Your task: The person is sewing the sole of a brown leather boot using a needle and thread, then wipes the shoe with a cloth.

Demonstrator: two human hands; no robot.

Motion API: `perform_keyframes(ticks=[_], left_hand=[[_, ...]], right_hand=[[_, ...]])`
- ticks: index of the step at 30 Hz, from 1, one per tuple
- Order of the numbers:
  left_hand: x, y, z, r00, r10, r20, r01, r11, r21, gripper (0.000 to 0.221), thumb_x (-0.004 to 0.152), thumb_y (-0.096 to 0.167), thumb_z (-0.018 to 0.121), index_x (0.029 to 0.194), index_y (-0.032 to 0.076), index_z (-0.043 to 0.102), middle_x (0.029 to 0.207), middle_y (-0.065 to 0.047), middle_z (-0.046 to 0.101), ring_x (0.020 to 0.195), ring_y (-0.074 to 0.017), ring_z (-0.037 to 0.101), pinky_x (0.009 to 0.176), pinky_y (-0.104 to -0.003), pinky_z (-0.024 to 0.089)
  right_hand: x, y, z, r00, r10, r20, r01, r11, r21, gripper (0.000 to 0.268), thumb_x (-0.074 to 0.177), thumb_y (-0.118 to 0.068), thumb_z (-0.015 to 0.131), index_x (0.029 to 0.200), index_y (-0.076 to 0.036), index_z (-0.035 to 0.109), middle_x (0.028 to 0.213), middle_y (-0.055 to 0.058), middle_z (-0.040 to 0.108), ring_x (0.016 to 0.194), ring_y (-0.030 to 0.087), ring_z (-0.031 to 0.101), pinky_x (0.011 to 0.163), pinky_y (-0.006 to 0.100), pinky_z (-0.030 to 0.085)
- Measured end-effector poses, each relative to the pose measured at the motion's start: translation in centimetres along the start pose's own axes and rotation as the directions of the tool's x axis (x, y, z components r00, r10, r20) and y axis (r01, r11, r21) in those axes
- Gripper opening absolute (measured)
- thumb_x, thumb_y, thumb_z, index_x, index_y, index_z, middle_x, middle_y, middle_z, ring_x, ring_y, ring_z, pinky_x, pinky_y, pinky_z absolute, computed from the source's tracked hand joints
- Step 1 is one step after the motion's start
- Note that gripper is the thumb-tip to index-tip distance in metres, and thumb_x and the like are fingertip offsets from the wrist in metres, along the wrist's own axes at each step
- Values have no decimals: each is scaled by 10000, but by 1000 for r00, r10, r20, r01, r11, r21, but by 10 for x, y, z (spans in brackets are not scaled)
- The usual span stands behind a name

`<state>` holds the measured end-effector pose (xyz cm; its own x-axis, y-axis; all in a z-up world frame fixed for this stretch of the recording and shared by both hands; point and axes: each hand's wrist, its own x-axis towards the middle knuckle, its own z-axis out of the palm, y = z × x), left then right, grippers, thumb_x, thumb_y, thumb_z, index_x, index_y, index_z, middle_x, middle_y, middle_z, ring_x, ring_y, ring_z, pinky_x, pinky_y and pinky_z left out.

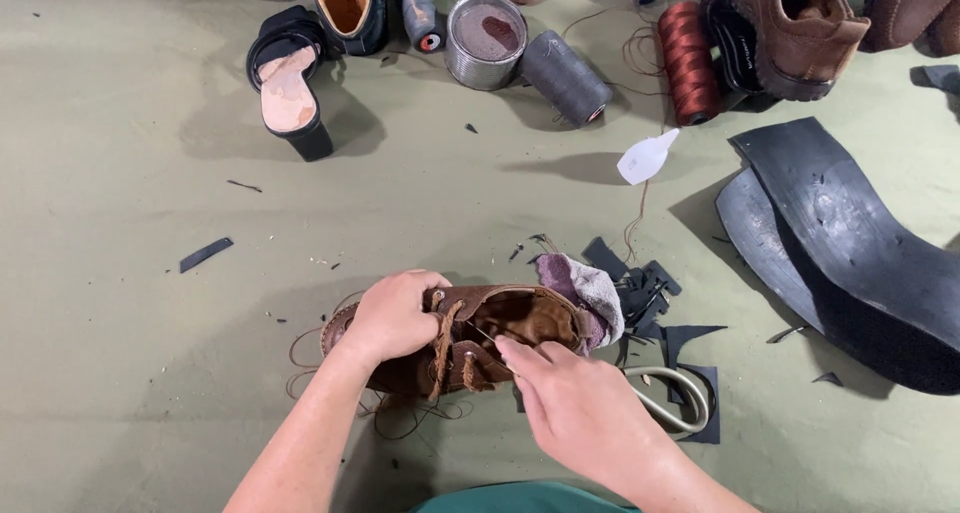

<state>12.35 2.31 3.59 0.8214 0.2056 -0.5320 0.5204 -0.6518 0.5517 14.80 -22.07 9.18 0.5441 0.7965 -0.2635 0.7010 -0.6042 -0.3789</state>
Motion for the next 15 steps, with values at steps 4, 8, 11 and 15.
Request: perform_keyframes(ticks=[4, 8, 11, 15], left_hand=[[-1, 2, -1, 1000, -3, 11, 2, 999, 53, 465, 749, 176, 538, 1167, 253, 727, 1212, 61, 736, 1044, -240, 680, 854, -395, 524], [-7, 2, -1, 999, 20, -49, -19, 1000, 11, 358, 783, 240, 605, 1115, 289, 728, 1077, 95, 737, 999, -182, 651, 827, -356, 503], [-10, 5, -1, 997, 23, -78, -24, 1000, -14, 317, 813, 301, 634, 1112, 299, 742, 1091, 101, 743, 1041, -178, 653, 864, -353, 502], [-7, 4, 3, 986, 90, -138, -86, 996, 32, 269, 856, 385, 602, 1047, 290, 766, 1050, 97, 772, 1042, -196, 682, 864, -380, 517]], right_hand=[[-15, 9, -15, 997, 11, -71, -1, 991, 135, 490, 970, -171, 488, 1454, -176, 560, 1041, 65, 725, 695, 255, 741, 546, 428, 627], [-42, 41, -24, 987, 7, -162, 42, 954, 295, 474, 947, -181, 572, 1420, -196, 606, 1076, -4, 796, 737, 117, 754, 597, 278, 658], [-55, 83, -31, 961, 199, -194, -113, 917, 383, 473, 920, -212, 613, 1392, -196, 641, 876, -31, 843, 486, 44, 599, 439, 210, 546], [-52, 158, -16, 754, 417, -508, -340, 909, 242, 474, 926, -221, 621, 1395, -154, 636, 1335, 56, 710, 1202, 246, 670, 1030, 360, 478]])
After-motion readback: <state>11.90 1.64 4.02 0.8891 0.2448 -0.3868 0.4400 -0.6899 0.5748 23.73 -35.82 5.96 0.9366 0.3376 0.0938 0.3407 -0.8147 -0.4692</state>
